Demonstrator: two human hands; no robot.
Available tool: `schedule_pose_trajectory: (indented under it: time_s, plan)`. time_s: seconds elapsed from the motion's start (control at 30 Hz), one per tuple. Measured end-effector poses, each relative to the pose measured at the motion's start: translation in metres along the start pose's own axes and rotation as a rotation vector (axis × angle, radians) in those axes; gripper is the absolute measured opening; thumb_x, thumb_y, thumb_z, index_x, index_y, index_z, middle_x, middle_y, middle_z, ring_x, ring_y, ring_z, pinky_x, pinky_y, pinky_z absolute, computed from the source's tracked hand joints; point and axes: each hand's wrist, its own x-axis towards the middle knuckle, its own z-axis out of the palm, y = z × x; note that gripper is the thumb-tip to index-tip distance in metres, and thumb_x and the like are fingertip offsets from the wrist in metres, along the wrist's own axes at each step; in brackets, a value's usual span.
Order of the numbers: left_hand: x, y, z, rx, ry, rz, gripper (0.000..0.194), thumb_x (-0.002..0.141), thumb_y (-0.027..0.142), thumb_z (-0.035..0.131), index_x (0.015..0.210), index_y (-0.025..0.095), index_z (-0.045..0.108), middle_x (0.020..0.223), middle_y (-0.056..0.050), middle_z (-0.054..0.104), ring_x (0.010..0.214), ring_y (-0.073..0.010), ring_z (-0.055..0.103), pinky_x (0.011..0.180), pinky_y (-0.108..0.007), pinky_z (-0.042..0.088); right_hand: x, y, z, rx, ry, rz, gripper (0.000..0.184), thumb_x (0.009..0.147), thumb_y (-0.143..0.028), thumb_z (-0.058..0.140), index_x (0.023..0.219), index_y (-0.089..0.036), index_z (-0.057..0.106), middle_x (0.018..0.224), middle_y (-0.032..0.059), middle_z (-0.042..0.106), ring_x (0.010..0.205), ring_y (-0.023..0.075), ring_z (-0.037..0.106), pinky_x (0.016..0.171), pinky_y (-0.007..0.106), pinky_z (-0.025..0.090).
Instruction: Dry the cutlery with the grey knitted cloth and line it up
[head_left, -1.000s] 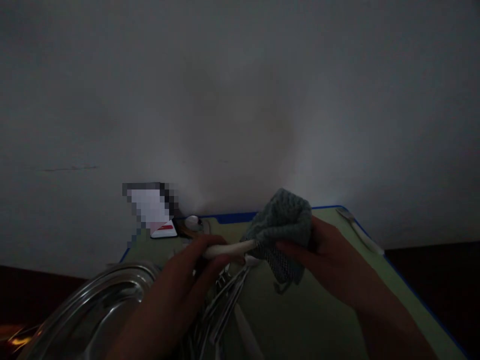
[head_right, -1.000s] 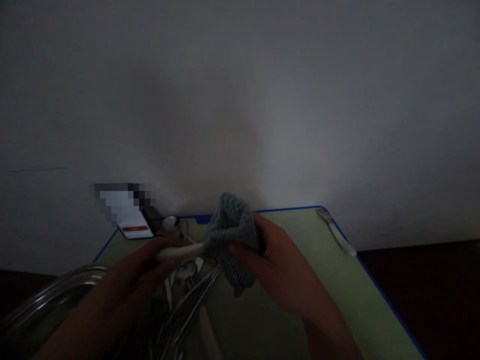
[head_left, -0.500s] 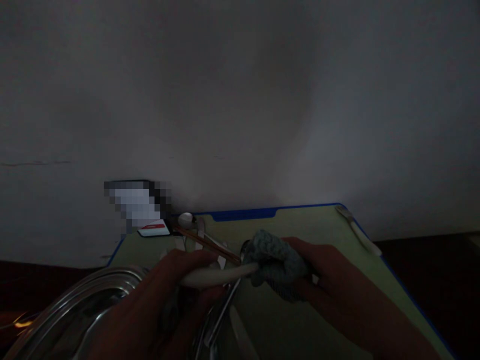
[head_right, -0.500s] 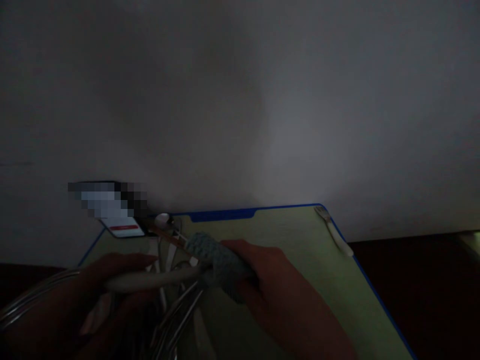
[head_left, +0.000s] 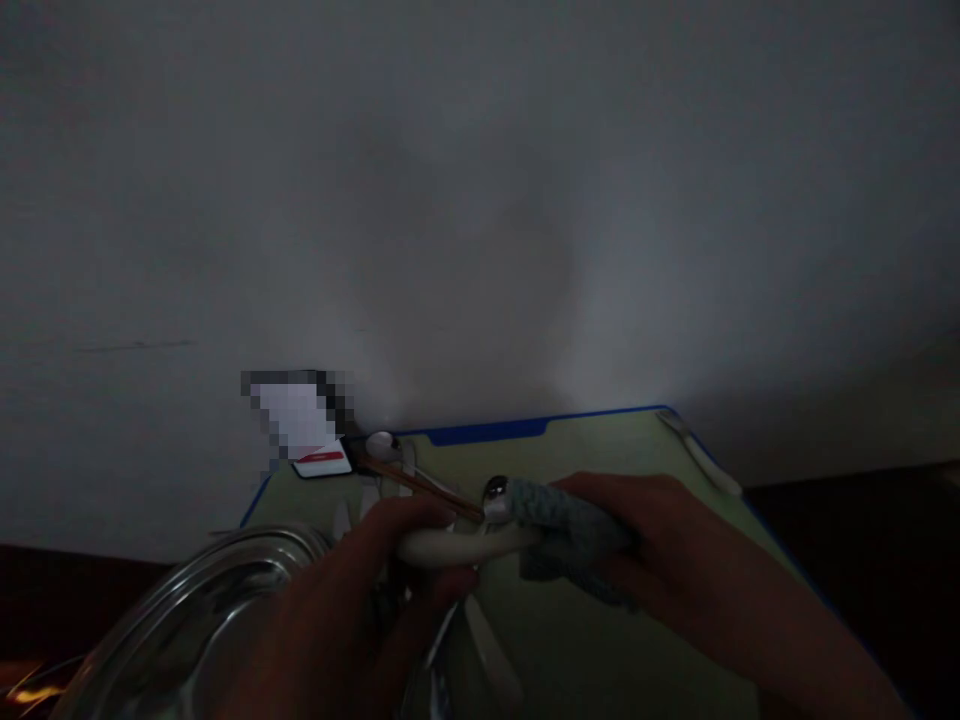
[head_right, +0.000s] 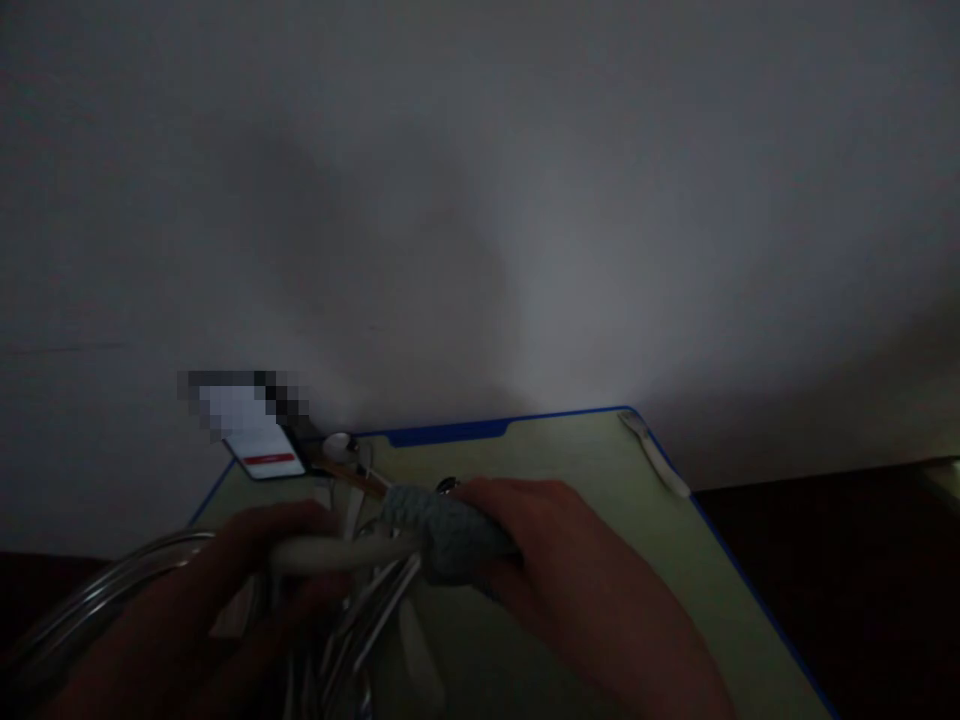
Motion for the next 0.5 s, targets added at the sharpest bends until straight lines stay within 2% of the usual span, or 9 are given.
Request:
schedule_pose_trajectory:
  time_s: [0.13, 0.23, 0.33, 0.5]
  plan:
    - [-0.0002, -0.0026, -0.0050, 0.072, 0.007, 0.030, 0.022, 0.080, 0.045, 0.054, 0.098, 0.033, 0.057, 0.074, 0.004, 0.070, 0.057, -0.0164, 0.066, 0.050, -0.022, 0.055, 0.0008, -0.0046, -0.0005, -0.014, -0.005, -0.021, 0.026, 0.074, -0.011, 0.055, 0.090, -0.029, 0.064, 0.089, -0.0051, 0.069, 0.081, 0.0154, 0.062, 0.071, 0.026, 0.043]
    - [-0.0008, -0.0041, -0.0070, 0.099, 0.024, 0.031, 0.022, 0.080, 0.044, 0.056, 0.099, 0.033, 0.056, 0.077, 0.004, 0.071, 0.060, -0.0168, 0.067, 0.051, -0.023, 0.055, 0.0017, -0.0076, 0.0007, -0.008, -0.005, -0.032, 0.031, 0.072, -0.008, 0.053, 0.093, -0.028, 0.064, 0.087, -0.0045, 0.069, 0.079, 0.0151, 0.062, 0.069, 0.026, 0.043]
    - [0.0008, -0.0014, -0.0075, 0.044, 0.002, 0.025, 0.020, 0.081, 0.042, 0.055, 0.098, 0.033, 0.056, 0.081, 0.006, 0.071, 0.063, -0.0162, 0.067, 0.055, -0.023, 0.055, 0.0014, -0.0096, 0.0011, -0.022, 0.015, -0.046, 0.035, 0.072, -0.007, 0.052, 0.097, -0.028, 0.064, 0.090, -0.0034, 0.069, 0.082, 0.0161, 0.062, 0.072, 0.027, 0.043]
    - [0.0070, 0.0038, -0.0057, -0.041, -0.071, -0.003, 0.019, 0.082, 0.045, 0.052, 0.097, 0.033, 0.056, 0.089, 0.005, 0.071, 0.076, -0.0188, 0.068, 0.061, -0.026, 0.055, 0.0006, -0.0097, 0.0008, -0.044, 0.038, -0.080, 0.030, 0.074, -0.008, 0.052, 0.095, -0.026, 0.065, 0.087, -0.0009, 0.069, 0.081, 0.0168, 0.062, 0.071, 0.028, 0.043]
